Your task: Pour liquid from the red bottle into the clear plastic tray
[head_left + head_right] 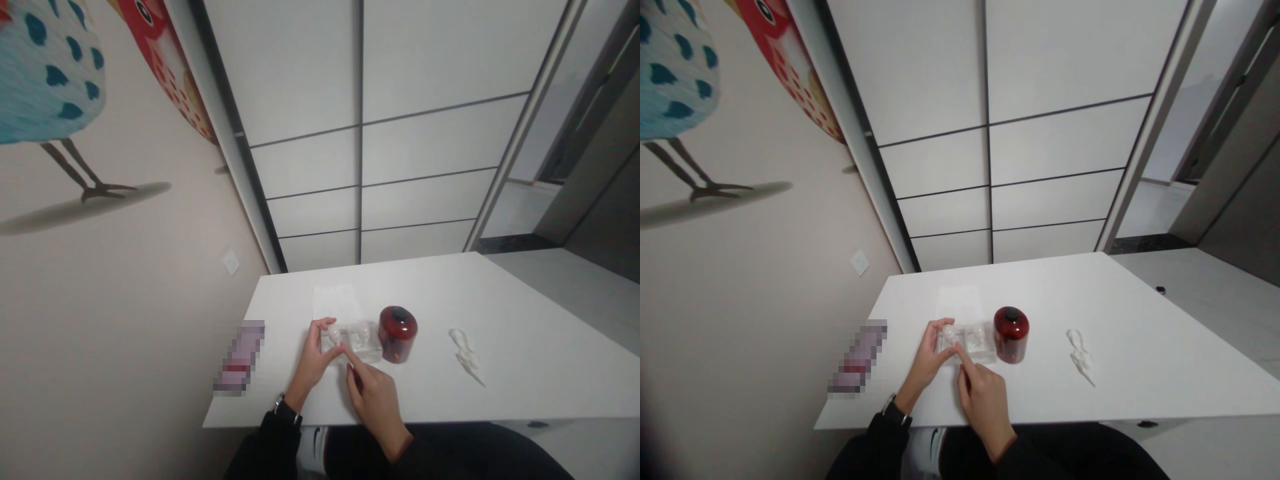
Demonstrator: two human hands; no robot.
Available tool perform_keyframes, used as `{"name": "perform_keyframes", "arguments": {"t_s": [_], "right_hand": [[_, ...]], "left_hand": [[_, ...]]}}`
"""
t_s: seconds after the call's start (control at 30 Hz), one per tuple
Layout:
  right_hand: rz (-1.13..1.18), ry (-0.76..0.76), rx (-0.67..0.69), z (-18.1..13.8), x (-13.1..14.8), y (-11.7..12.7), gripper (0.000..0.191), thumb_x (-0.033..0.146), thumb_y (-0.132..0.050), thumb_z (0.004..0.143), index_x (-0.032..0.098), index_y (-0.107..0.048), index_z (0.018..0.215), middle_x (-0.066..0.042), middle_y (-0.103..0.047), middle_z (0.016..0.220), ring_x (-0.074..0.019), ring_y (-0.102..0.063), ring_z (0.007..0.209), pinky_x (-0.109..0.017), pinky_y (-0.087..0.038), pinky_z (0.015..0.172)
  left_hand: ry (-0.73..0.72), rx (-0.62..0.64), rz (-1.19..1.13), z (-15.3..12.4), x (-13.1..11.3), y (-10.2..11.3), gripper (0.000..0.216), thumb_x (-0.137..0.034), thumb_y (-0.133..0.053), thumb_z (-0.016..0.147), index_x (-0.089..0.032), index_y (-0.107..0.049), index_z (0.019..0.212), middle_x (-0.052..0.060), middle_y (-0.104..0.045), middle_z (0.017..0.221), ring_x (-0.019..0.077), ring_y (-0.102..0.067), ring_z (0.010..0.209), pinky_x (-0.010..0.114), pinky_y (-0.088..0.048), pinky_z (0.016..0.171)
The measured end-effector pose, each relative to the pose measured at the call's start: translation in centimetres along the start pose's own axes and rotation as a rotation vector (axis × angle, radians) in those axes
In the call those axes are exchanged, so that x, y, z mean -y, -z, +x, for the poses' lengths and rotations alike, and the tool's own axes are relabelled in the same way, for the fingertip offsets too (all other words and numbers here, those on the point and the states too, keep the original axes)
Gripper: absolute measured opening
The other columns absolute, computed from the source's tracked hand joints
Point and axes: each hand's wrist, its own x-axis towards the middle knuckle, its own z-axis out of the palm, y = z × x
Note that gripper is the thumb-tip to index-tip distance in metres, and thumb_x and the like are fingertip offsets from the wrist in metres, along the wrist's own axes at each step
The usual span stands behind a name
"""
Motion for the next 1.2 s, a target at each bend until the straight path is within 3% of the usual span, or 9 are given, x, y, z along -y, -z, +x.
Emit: {"name": "perform_keyframes", "arguments": {"t_s": [0.17,0.37,0.5,0.7,1.07,1.2], "right_hand": [[0.012,0.002,-0.006,0.0,0.0,0.1,0.044,0.019,-0.039,0.107,0.011,-0.067,0.14,-0.004,-0.074,0.07,-0.0167,-0.069,0.056,-0.027,-0.044,0.055],[-0.002,0.006,-0.015,0.1,0.1,0.2,0.044,0.023,-0.038,0.109,0.011,-0.068,0.139,-0.003,-0.073,0.067,-0.0164,-0.069,0.053,-0.027,-0.044,0.053],[0.001,0.014,-0.032,0.2,0.1,0.4,0.046,0.028,-0.035,0.112,0.011,-0.072,0.133,-0.004,-0.073,0.065,-0.0166,-0.068,0.049,-0.026,-0.045,0.051],[0.055,0.03,-0.052,0.1,-0.1,0.6,0.05,0.038,-0.035,0.114,0.009,-0.073,0.131,-0.003,-0.073,0.063,-0.016,-0.065,0.044,-0.026,-0.046,0.048],[0.142,0.058,-0.069,0.2,-0.3,0.9,0.046,0.043,-0.043,0.113,0.014,-0.07,0.137,-0.004,-0.079,0.073,-0.0148,-0.068,0.044,-0.021,-0.051,0.045],[0.191,0.089,-0.068,0.4,-0.4,1.1,0.044,0.039,-0.046,0.112,0.019,-0.062,0.147,-0.007,-0.083,0.086,-0.0154,-0.071,0.047,-0.02,-0.055,0.048]], "left_hand": [[0.033,0.003,-0.044,0.0,-0.4,0.0,0.059,-0.051,-0.093,0.075,-0.021,-0.064,0.116,0.013,-0.065,0.137,0.0336,-0.057,0.134,0.05,-0.039,0.118],[0.026,0.012,-0.06,-0.1,-0.5,-0.2,0.049,-0.04,-0.086,0.084,-0.018,-0.065,0.122,0.009,-0.066,0.131,0.0333,-0.058,0.13,0.058,-0.04,0.115],[0.045,0.0,-0.079,-0.1,-1.0,-0.4,0.062,-0.053,-0.093,0.074,-0.021,-0.065,0.119,0.009,-0.067,0.127,0.033,-0.06,0.127,0.052,-0.042,0.114],[0.073,0.007,-0.071,-0.4,-1.5,-0.6,0.066,-0.061,-0.093,0.07,-0.021,-0.067,0.117,0.014,-0.062,0.141,0.0356,-0.053,0.139,0.051,-0.032,0.123],[0.117,-0.002,-0.097,-1.0,-1.8,-0.9,0.072,-0.064,-0.091,0.072,-0.023,-0.061,0.123,0.013,-0.06,0.133,0.0349,-0.054,0.131,0.053,-0.037,0.118],[0.114,0.027,-0.085,-0.9,-2.1,-0.9,0.061,-0.06,-0.092,0.074,-0.024,-0.069,0.117,0.012,-0.059,0.14,0.0361,-0.05,0.138,0.052,-0.031,0.124]]}}
